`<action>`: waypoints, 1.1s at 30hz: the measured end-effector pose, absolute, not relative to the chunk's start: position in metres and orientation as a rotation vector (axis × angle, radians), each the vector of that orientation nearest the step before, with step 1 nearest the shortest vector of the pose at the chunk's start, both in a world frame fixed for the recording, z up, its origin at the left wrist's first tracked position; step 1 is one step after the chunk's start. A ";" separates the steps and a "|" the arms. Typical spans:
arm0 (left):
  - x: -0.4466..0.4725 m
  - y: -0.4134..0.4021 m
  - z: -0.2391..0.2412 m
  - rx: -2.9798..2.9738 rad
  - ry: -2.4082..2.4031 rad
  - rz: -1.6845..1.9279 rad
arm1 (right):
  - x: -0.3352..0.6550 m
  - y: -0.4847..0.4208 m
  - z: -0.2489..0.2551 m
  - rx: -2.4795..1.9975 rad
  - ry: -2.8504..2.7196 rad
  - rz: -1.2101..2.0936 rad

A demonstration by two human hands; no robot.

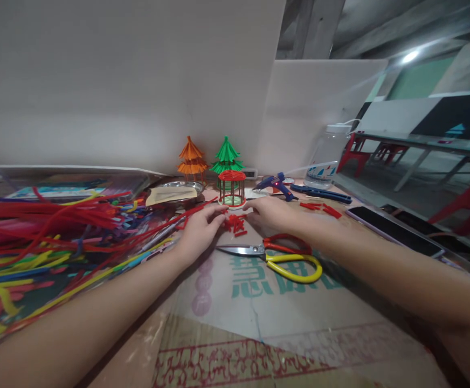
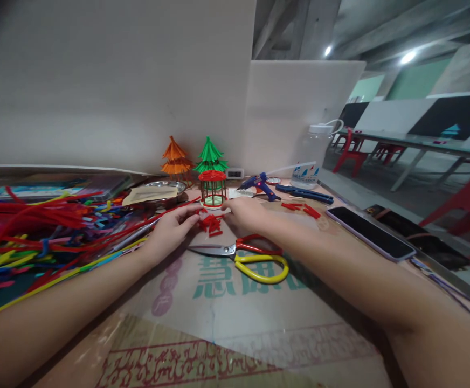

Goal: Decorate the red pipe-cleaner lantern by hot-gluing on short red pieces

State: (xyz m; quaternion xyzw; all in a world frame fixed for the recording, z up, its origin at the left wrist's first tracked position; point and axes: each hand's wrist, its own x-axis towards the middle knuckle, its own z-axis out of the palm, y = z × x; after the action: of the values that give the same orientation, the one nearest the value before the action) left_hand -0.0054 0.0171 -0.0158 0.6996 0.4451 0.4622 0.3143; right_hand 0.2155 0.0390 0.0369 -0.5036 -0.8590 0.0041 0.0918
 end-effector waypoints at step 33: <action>0.012 0.000 -0.018 1.587 0.882 1.027 | 0.205 0.007 0.006 -0.899 -1.674 0.943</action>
State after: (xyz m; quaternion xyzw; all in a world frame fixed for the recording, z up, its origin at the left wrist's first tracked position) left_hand 0.0119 -0.0001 -0.0184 0.6573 0.3651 0.4252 0.5038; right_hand 0.2053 0.0074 0.0064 -0.3700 -0.6886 0.3880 0.4882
